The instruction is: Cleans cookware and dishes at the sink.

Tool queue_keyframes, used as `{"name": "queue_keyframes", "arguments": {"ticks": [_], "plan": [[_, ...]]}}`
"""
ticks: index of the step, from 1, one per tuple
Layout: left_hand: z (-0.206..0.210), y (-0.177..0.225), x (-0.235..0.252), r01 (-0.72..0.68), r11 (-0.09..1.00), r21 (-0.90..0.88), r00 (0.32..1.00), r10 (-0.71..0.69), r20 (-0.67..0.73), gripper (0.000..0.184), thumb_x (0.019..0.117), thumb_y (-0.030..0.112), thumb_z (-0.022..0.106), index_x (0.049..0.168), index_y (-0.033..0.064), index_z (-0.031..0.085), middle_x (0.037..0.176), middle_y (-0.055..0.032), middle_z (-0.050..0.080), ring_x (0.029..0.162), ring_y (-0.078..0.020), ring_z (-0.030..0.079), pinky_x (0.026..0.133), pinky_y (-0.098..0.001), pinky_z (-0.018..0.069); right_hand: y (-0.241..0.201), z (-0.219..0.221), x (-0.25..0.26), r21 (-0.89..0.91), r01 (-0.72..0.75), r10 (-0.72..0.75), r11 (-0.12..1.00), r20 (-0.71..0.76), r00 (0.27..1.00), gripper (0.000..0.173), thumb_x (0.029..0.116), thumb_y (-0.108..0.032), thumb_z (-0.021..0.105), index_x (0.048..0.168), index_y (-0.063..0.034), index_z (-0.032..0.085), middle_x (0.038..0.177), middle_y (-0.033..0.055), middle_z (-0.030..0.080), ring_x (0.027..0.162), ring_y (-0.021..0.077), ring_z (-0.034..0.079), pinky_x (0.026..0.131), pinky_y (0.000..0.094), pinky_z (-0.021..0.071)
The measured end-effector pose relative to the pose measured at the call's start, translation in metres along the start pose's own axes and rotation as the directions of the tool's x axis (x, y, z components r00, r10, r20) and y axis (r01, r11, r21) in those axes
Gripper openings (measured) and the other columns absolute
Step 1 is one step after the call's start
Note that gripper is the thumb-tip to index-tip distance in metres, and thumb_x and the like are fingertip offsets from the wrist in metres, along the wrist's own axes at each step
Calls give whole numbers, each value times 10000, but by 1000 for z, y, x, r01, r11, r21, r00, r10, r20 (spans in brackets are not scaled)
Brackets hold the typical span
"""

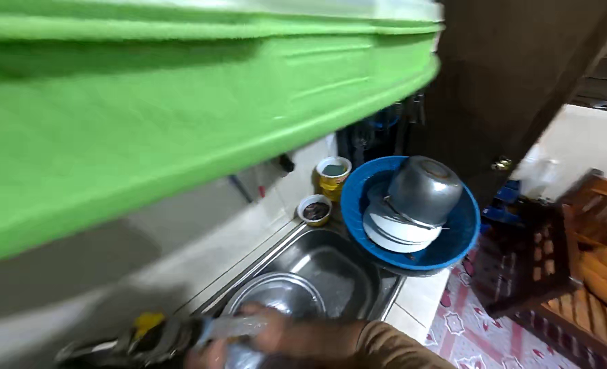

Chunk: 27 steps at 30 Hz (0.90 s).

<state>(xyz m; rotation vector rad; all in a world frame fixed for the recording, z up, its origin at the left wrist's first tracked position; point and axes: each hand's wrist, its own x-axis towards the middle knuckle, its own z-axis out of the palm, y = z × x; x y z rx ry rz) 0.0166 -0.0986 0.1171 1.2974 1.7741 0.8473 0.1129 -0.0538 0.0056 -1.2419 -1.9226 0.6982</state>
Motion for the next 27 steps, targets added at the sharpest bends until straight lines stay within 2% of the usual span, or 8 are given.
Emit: {"name": "queue_keyframes", "arguments": {"ticks": [4, 8, 11, 14, 18, 20, 23, 27], "plan": [[13, -40, 43, -28, 994, 105, 998, 34, -56, 247, 969, 49, 633, 1136, -132, 654, 1091, -300, 672, 1022, -357, 647, 950, -536, 493, 62, 4, 11, -419, 272, -166, 866, 272, 948, 466, 949, -131, 684, 1407, -80, 616, 1481, 128, 573, 1401, 336, 492, 1176, 527, 365], [25, -31, 54, -80, 995, 62, 993, 85, -86, 296, 952, 115, 712, 1185, -60, 662, 1118, -200, 699, 1070, -253, 661, 993, -438, 512, 171, 45, 10, -501, 301, -155, 811, 312, 937, 526, 974, -273, 633, 1473, -125, 554, 1572, 99, 488, 1530, 333, 321, 1284, 552, 150], [47, -52, 96, -222, 975, 12, 975, 222, -21, 251, 917, 254, 755, 1027, 32, 719, 937, -85, 712, 887, -167, 674, 857, -398, 562, 214, 75, -4, -514, 49, 112, 856, 276, 955, 590, 859, -418, 703, 1387, -177, 598, 1508, 115, 530, 1460, 360, 402, 1215, 593, 301], [64, -49, 117, -256, 961, 102, 965, 247, 92, 323, 961, 395, 670, 1056, 88, 697, 956, -61, 687, 911, -178, 652, 872, -422, 538, 185, 79, -13, -356, -363, 461, 861, 246, 853, 718, 742, -614, 733, 1304, -180, 632, 1364, 146, 612, 1291, 384, 554, 1048, 646, 464], [76, -50, 119, -272, 962, 25, 961, 271, 55, 312, 944, 401, 689, 1028, 101, 701, 971, -37, 689, 929, -147, 646, 881, -379, 532, 93, 51, -8, 274, -715, 598, 643, 402, 693, 503, 1025, -374, 548, 1455, -113, 524, 1349, 158, 642, 1247, 293, 617, 1059, 533, 497], [74, -61, 110, -237, 967, -90, 971, 233, -46, 284, 944, 325, 713, 997, 48, 685, 923, -66, 670, 879, -164, 634, 831, -379, 532, 50, 33, 4, 680, -671, 599, 294, 417, 684, 411, 1095, -375, 397, 1355, -110, 573, 1168, 115, 684, 1053, 223, 663, 905, 453, 555], [70, -96, 97, -131, 932, -337, 979, 68, -193, 293, 1001, 187, 632, 1198, -30, 643, 1074, -148, 698, 1000, -199, 673, 922, -398, 565, 34, 24, 29, 854, -517, 596, -54, 443, 670, 401, 1073, -413, 340, 1185, -125, 596, 963, 66, 667, 837, 186, 652, 713, 413, 556], [72, -149, 94, 100, 574, -813, 984, -177, -4, 344, 1086, 260, 478, 1230, -13, 629, 1000, -183, 707, 857, -248, 701, 760, -444, 607, 36, 30, 33, 776, -622, 607, -101, 544, 580, 477, 1053, -514, 372, 1168, -112, 601, 876, 88, 636, 689, 203, 618, 590, 392, 533]]}}
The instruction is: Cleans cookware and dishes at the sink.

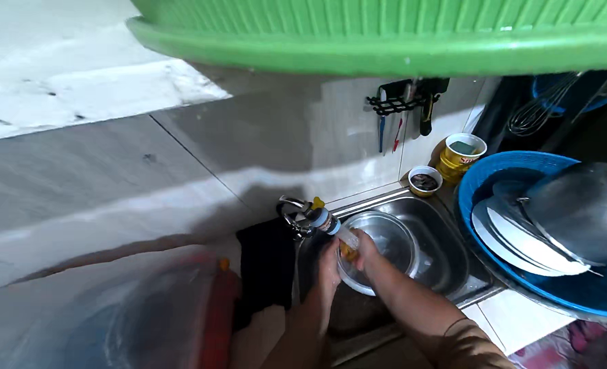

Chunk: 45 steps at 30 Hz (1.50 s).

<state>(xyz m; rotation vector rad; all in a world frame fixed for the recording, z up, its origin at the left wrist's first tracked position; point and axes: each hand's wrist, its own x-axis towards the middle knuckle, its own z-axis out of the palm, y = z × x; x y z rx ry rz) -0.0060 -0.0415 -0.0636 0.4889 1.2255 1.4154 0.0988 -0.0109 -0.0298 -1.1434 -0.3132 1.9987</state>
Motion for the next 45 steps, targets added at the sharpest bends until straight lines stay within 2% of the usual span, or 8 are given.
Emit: {"name": "queue_keyframes", "arguments": {"ticks": [10, 14, 22, 25, 29, 31, 37, 45], "plan": [[26, -15, -15, 244, 956, -160, 966, -255, -48, 295, 1101, 277, 369, 1073, 67, 574, 797, -99, 640, 668, -196, 628, 580, -380, 549, -60, 5, -64, -680, 108, -9, 725, 147, 989, 442, 955, -307, 646, 1348, -112, 592, 1088, 141, 687, 914, 259, 683, 772, 484, 582], [66, -3, 5, 91, 920, 380, 990, -124, 64, 411, 990, 145, 653, 1358, -11, 558, 1238, -198, 647, 1086, -269, 640, 922, -459, 553, -105, -26, -69, -796, 222, -256, 563, 88, 963, 397, 975, -341, 622, 1307, -124, 629, 1130, 140, 694, 978, 262, 685, 806, 486, 581], [80, 46, 6, -378, 455, 806, 926, 202, 320, 393, 862, 516, 751, 905, 126, 721, 967, -20, 706, 929, -151, 656, 886, -410, 532, -138, -127, -23, -986, 44, -701, 163, -84, 708, 491, 922, -487, 661, 1274, -145, 678, 1289, 188, 654, 1196, 382, 627, 1006, 611, 503], [64, 44, -9, -596, 425, 681, 802, 342, 489, 279, 917, 396, 724, 842, 128, 714, 1198, 24, 736, 1161, -79, 653, 1027, -332, 520, -119, -136, -13, -999, -20, -639, 26, -32, 769, 417, 907, -471, 662, 1248, -235, 705, 1353, 155, 613, 1223, 358, 610, 1014, 606, 514], [37, 36, -26, -753, 151, 641, 618, 499, 608, 221, 947, 419, 688, 870, 218, 735, 1312, 113, 689, 1375, -107, 519, 1239, -514, 269, -69, -85, -55, -729, 183, -185, 660, 78, 980, 326, 1055, -262, 492, 1322, -127, 619, 1039, 90, 724, 757, 201, 707, 646, 377, 606], [25, 33, -37, -755, -32, 655, 537, 542, 646, 188, 952, 454, 675, 923, 289, 759, 1314, 169, 677, 1400, -112, 496, 1239, -665, 151, -53, -63, -68, -387, 149, -89, 910, 169, 982, 430, 1060, -450, 442, 1183, -96, 651, 863, 83, 690, 649, 172, 652, 567, 323, 555], [-19, 54, -48, -842, 0, 540, 441, 578, 687, 350, 1047, 398, 469, 950, 261, 775, 1287, 106, 694, 1402, -199, 489, 1235, -568, 264, -39, -36, -72, -541, 203, -195, 816, 73, 978, 306, 1032, -401, 563, 1058, -97, 577, 659, 8, 537, 456, 100, 492, 419, 256, 436], [-40, 98, -11, -383, -276, 881, 860, 241, 450, 590, 979, 90, 524, 1557, 52, 414, 1625, -135, 381, 1533, -329, 287, 1254, -464, 244, -50, -49, -73, -534, 173, -167, 828, 59, 984, 282, 1020, -379, 571, 1045, -98, 569, 659, 7, 513, 460, 103, 500, 421, 259, 457]]}}
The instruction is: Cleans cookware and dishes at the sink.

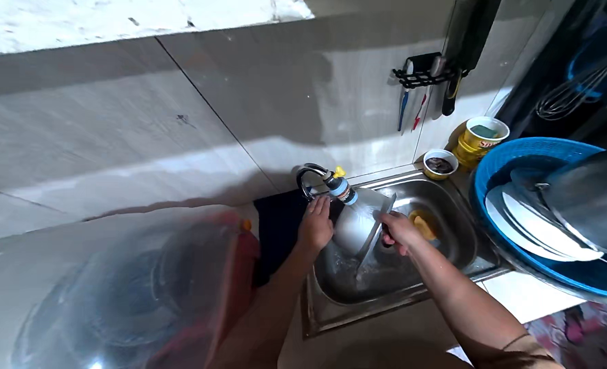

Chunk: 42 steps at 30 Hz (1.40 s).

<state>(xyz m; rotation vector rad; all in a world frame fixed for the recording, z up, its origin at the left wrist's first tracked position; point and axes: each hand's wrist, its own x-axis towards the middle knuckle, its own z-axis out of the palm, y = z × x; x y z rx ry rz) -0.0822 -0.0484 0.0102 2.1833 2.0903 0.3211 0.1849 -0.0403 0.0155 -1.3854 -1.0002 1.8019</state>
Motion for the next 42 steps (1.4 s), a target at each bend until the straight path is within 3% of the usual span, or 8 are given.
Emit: {"name": "queue_keyframes", "arguments": {"ticks": [7, 21, 24, 28, 32, 34, 38, 42], "plan": [[0, 3, 15, -59, 986, 153, 989, 37, 145, 798, 907, 287, 664, 1577, 4, 335, 1652, -199, 288, 1552, -360, 213, 1267, -486, 190, 18, -43, 16, 242, -22, 19, 970, 16, 1000, 252, 996, -372, 566, 1032, -126, 611, 654, 5, 509, 450, 100, 477, 407, 260, 431], [-26, 34, 59, -31, 954, 299, 930, -82, 358, 506, 925, 494, 607, 1124, 46, 733, 1286, -219, 646, 1284, -416, 555, 1096, -603, 413, 43, -67, 7, 477, -1, -3, 879, 7, 1000, 296, 1004, -418, 530, 959, -134, 600, 625, 6, 499, 441, 112, 483, 399, 278, 435], [-22, 30, 61, -12, 961, 275, 955, -70, 287, 579, 924, 577, 559, 1187, 92, 734, 1303, -189, 651, 1309, -379, 543, 1159, -592, 332, 43, -67, 5, 483, 36, -32, 875, -16, 999, 330, 1008, -440, 559, 1004, -117, 628, 666, 18, 547, 465, 111, 510, 411, 271, 448], [-19, 19, 43, -122, 992, 40, 962, 109, 252, 820, 974, 761, 320, 1484, 160, 546, 1481, -163, 553, 1469, -374, 385, 1234, -664, 6, 39, -66, 10, 446, 67, -46, 892, -57, 997, 374, 1020, -450, 563, 1074, -89, 641, 712, 32, 597, 527, 113, 567, 453, 255, 475], [-25, 50, -6, -223, 894, -389, 923, 322, 212, 1172, 720, 657, 828, 1643, 255, 228, 1682, -143, 239, 1521, -360, 295, 1203, -579, 320, 27, -57, 10, 408, 35, -12, 912, -59, 998, 381, 1033, -455, 544, 1056, -84, 630, 705, 28, 593, 534, 108, 566, 466, 240, 473], [-21, 72, -23, -169, 937, -305, 930, 254, 266, 1379, 565, 658, 916, 1652, 331, 133, 1713, -168, 30, 1521, -402, 268, 1127, -582, 425, 24, -50, 7, 366, 31, -11, 930, -56, 998, 403, 1035, -477, 533, 1100, -92, 630, 720, 32, 598, 538, 106, 565, 469, 233, 469], [-5, 86, -29, -74, 971, -228, 981, 112, 159, 1356, 528, 647, 924, 1633, 371, 187, 1670, -211, 164, 1438, -418, 390, 1085, -551, 468, 40, -64, 16, 122, 23, -12, 992, -93, 996, 591, 1015, -636, 468, 1406, -197, 527, 1053, 85, 727, 706, 203, 684, 593, 342, 562], [-3, 84, -35, -56, 955, -293, 992, 85, 89, 1402, 518, 621, 935, 1647, 295, 171, 1660, -229, 197, 1465, -399, 363, 1123, -538, 437, 95, -135, 33, -690, -23, -226, 724, -269, 936, 731, 938, -776, 425, 1466, -277, 509, 1207, 101, 714, 1009, 309, 720, 839, 579, 596]]}}
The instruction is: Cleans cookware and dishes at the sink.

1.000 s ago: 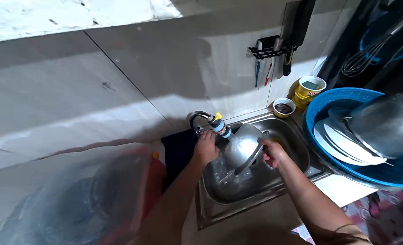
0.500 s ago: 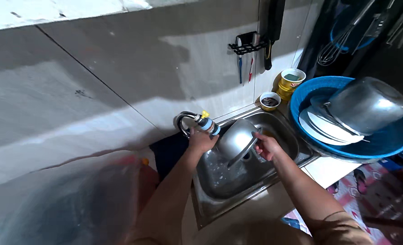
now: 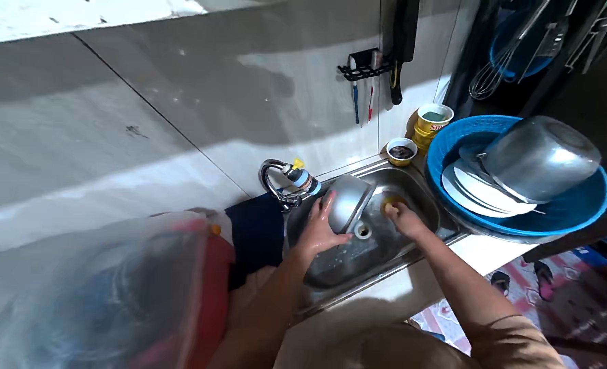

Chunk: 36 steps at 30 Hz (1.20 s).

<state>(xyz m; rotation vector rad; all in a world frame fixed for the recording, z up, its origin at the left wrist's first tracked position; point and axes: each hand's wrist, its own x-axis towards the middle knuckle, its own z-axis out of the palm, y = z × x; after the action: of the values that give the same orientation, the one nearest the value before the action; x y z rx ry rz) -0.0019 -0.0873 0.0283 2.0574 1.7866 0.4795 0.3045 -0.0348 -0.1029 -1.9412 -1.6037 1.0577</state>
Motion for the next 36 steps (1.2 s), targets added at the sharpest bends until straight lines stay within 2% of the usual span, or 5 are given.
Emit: {"name": "queue_keyframes", "arguments": {"ticks": [2, 4, 6, 26, 36], "plan": [[-1, 8, -6, -20, 1000, -22, 999, 19, -27, 1415, 516, 601, 942, 1649, 242, 174, 1643, -244, 231, 1465, -393, 365, 1140, -516, 423, 46, -7, 0, -362, 103, -121, 926, -27, 992, 763, 895, -823, 422, 1434, -297, 544, 1309, 127, 669, 1183, 390, 650, 953, 683, 523], [-1, 19, -11, -69, 997, -40, 995, 65, -79, 1426, 513, 590, 940, 1643, 157, 187, 1622, -246, 285, 1478, -373, 351, 1188, -492, 370, 73, -16, -8, -484, 184, -183, 855, 50, 982, 753, 904, -811, 421, 1412, -277, 576, 1396, 142, 615, 1300, 424, 560, 1034, 704, 455], [-1, 32, -15, -114, 993, -38, 984, 107, -141, 1417, 532, 591, 926, 1634, 90, 190, 1609, -252, 317, 1480, -365, 353, 1206, -481, 343, 77, -25, -21, -523, 182, -160, 833, 88, 983, 739, 913, -828, 332, 1324, -297, 639, 1306, 111, 677, 1216, 385, 634, 977, 683, 505], [3, 109, -42, 45, 981, -188, 903, -121, -413, 1431, 547, 502, 951, 1644, 107, 121, 1620, -255, 285, 1458, -345, 391, 1131, -482, 439, 46, -23, -26, -367, 238, -131, 899, 293, 947, 756, 924, -829, 285, 1227, -267, 690, 1159, 100, 737, 1137, 336, 685, 957, 659, 523], [-7, 184, -19, -382, 894, -232, 749, 153, -645, 1442, 583, 508, 950, 1625, 77, 52, 1613, -260, 261, 1421, -264, 444, 1065, -407, 520, 35, -26, -34, -357, 213, -90, 910, 330, 940, 738, 935, -805, 316, 1194, -236, 708, 1169, 103, 734, 1154, 330, 679, 964, 654, 518]]}}
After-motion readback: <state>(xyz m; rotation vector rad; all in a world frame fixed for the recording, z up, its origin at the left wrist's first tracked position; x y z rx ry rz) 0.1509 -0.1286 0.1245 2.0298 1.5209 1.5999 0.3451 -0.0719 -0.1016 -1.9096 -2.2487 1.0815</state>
